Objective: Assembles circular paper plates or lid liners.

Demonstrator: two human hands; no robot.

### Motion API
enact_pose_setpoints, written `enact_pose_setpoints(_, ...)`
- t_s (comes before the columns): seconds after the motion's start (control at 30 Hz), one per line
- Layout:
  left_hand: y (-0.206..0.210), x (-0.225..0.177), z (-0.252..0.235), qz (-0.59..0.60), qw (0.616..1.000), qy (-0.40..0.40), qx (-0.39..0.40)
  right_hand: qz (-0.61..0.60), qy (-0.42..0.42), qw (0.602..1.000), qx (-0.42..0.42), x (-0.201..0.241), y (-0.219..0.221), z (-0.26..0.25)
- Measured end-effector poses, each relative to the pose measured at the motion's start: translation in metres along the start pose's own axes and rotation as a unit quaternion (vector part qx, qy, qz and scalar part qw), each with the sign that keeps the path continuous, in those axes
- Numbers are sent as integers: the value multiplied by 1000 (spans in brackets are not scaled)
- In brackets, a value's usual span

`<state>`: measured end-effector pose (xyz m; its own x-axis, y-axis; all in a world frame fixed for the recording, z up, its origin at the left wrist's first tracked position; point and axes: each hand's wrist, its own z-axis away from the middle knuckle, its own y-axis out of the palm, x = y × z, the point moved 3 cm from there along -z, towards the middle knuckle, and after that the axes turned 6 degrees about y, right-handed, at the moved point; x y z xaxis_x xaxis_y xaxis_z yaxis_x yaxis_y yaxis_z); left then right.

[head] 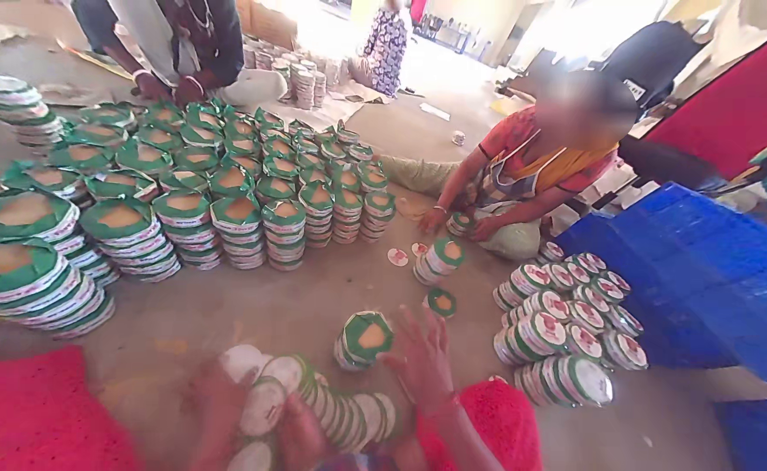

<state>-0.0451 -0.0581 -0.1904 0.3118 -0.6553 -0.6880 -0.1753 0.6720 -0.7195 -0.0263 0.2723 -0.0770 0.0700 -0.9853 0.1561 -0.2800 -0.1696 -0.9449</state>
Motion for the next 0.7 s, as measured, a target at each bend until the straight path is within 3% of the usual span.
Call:
enact_pose_setpoints(0.1, 14, 26, -15, -12, 1000, 11, -11, 17, 11, 996, 81, 3, 14, -13)
enact_pose_setpoints(0.3, 7, 24, -9, 14, 999, -31, -31, -34, 2, 997, 68, 20, 3, -39)
enact_pose_setpoints(0.4, 5, 25, -11, -1, 999, -40, -21, 7, 26, 984, 178, 28, 17, -50)
enact_pose_setpoints(0.47, 3, 25, -13, 2, 999, -48, -17, -33, 30, 978, 205, 33, 24, -52)
enact_pose_setpoints(0.6, 4, 28, -11, 18, 999, -35, -27, -189, 8, 974, 122, 24, 29, -42)
enact_pose_setpoints(0.7, 2, 22, -10, 15, 999, -31, -19, -77, 3, 996, 33, 8, 16, -32)
